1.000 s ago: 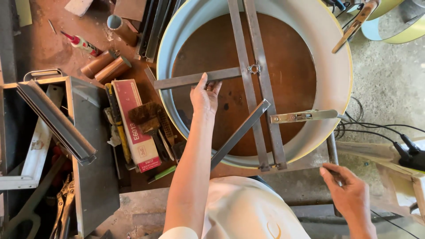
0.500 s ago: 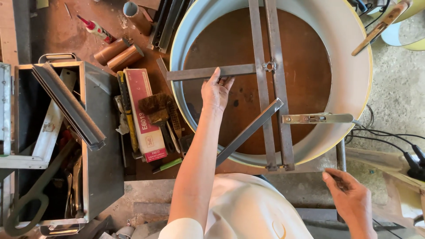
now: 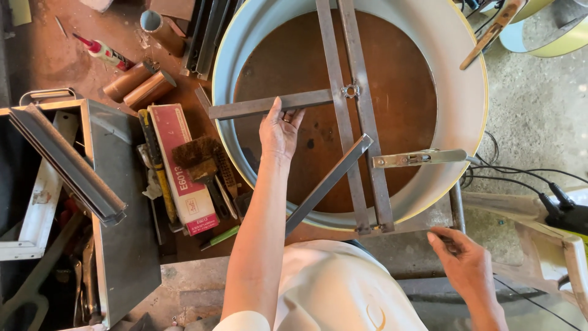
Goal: Measuring, marking, and grinding metal bars for fabrication using an angle grinder and square ruler.
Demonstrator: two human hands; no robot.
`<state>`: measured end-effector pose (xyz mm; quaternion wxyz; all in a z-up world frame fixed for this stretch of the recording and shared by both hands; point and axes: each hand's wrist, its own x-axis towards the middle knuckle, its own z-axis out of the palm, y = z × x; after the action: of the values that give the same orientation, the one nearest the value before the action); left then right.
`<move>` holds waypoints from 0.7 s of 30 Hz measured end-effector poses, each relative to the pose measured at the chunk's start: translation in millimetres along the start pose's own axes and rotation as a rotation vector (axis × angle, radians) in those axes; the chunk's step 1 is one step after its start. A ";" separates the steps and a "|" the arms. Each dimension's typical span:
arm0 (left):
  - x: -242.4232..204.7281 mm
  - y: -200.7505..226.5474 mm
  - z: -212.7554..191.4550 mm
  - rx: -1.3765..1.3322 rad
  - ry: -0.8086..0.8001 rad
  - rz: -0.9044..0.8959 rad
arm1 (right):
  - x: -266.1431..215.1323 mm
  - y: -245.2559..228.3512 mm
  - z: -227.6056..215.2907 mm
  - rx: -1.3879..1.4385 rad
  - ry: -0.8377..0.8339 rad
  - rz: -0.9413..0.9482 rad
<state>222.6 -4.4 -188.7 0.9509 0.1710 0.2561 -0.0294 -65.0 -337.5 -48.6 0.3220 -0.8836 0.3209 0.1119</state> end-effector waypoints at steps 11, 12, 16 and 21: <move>3.4 0.2 -6.5 -0.008 -0.069 -0.021 | 2.1 13.3 4.5 -0.013 -0.011 0.004; 4.7 0.0 -7.2 -0.008 -0.067 -0.022 | 1.9 13.4 4.9 -0.001 -0.011 -0.004; 5.7 -0.8 -7.3 -0.007 -0.065 -0.016 | 0.9 12.1 3.7 0.012 -0.014 -0.014; 5.3 0.3 -7.4 -0.002 -0.063 -0.030 | 1.0 12.9 3.0 0.009 -0.023 0.011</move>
<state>223.8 -1.4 -197.2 0.9582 0.1651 0.2284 -0.0488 -72.4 -343.6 -57.7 0.3292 -0.8790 0.3225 0.1224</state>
